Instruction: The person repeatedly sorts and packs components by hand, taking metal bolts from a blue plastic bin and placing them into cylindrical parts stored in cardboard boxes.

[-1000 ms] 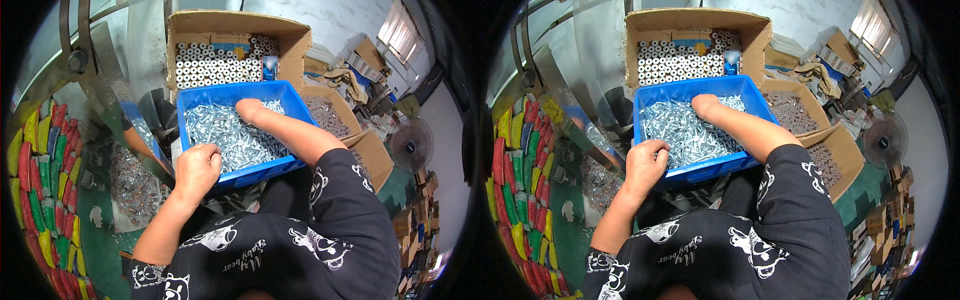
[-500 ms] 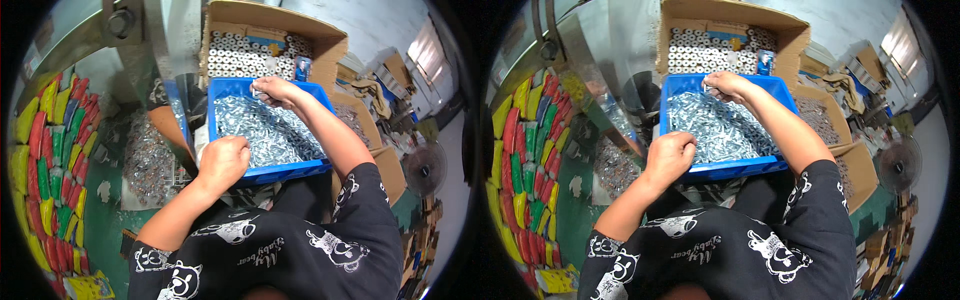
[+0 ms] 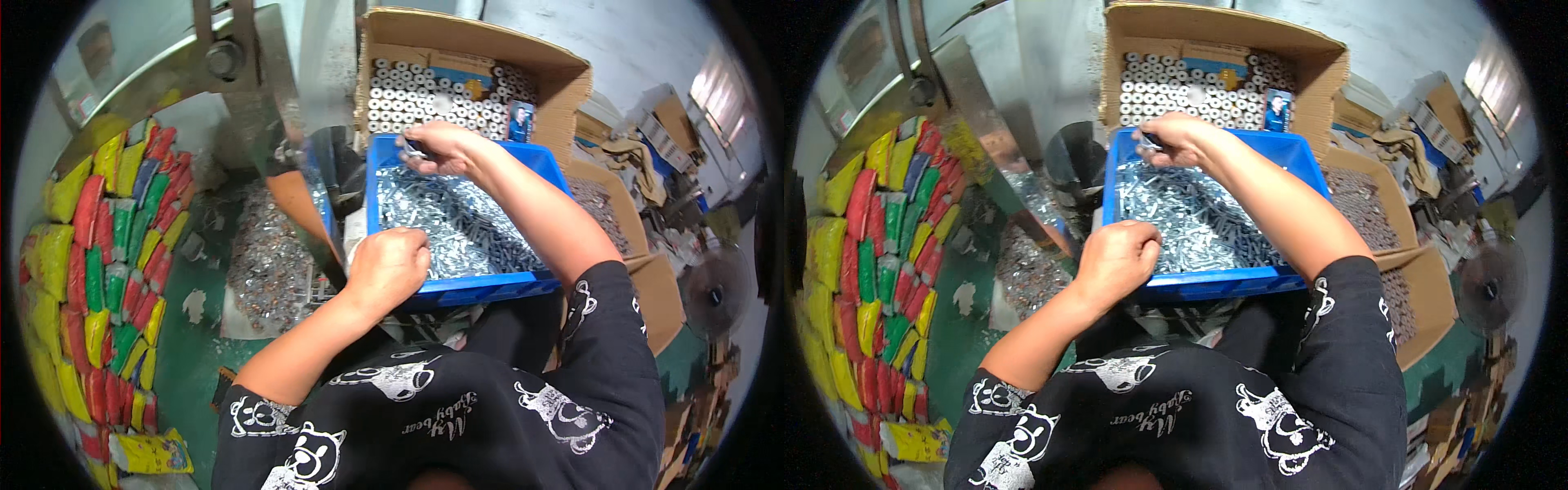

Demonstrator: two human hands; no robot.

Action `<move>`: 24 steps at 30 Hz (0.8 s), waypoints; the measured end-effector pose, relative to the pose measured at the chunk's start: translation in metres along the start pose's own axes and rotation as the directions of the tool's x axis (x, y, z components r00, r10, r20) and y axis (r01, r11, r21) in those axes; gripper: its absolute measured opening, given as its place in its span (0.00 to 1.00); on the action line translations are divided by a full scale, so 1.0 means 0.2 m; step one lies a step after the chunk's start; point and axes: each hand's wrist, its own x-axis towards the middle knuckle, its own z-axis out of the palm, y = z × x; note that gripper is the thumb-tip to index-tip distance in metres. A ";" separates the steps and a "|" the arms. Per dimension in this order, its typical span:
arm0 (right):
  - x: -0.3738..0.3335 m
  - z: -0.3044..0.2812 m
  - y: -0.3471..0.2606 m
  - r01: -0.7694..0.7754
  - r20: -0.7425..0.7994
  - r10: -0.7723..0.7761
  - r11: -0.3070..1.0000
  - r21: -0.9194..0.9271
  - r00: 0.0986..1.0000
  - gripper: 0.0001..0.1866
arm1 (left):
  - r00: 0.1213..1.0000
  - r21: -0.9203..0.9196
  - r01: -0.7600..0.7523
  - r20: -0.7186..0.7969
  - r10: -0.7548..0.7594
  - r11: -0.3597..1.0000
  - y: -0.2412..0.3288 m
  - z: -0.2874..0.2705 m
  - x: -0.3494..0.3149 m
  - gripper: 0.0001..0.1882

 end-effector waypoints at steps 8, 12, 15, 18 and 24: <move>0.20 0.20 -0.06 0.352 -0.086 -0.385 0.899 -0.259 0.919 0.16 | 0.995 0.129 -0.045 0.095 0.033 0.991 0.01 0.01 0.01 0.07; -0.35 -0.22 0.09 0.355 -0.113 -0.445 0.822 -0.446 0.888 0.18 | 0.992 0.110 -0.061 0.120 0.047 0.992 0.02 0.01 0.03 0.06; -0.89 -0.71 0.24 0.228 -0.351 -0.438 0.834 -0.503 0.828 0.17 | 0.996 0.062 -0.022 0.087 0.017 0.998 0.03 0.05 0.06 0.06; -1.44 -1.05 0.46 0.158 -0.696 -0.453 0.881 -0.447 0.557 0.16 | 1.000 -0.077 0.022 -0.019 -0.024 0.997 0.03 0.04 0.03 0.06; -2.22 -1.65 1.26 -0.723 -0.982 -0.172 0.668 -0.176 0.080 0.17 | 0.981 -0.134 0.183 0.089 -0.172 0.974 -0.04 0.04 0.02 0.08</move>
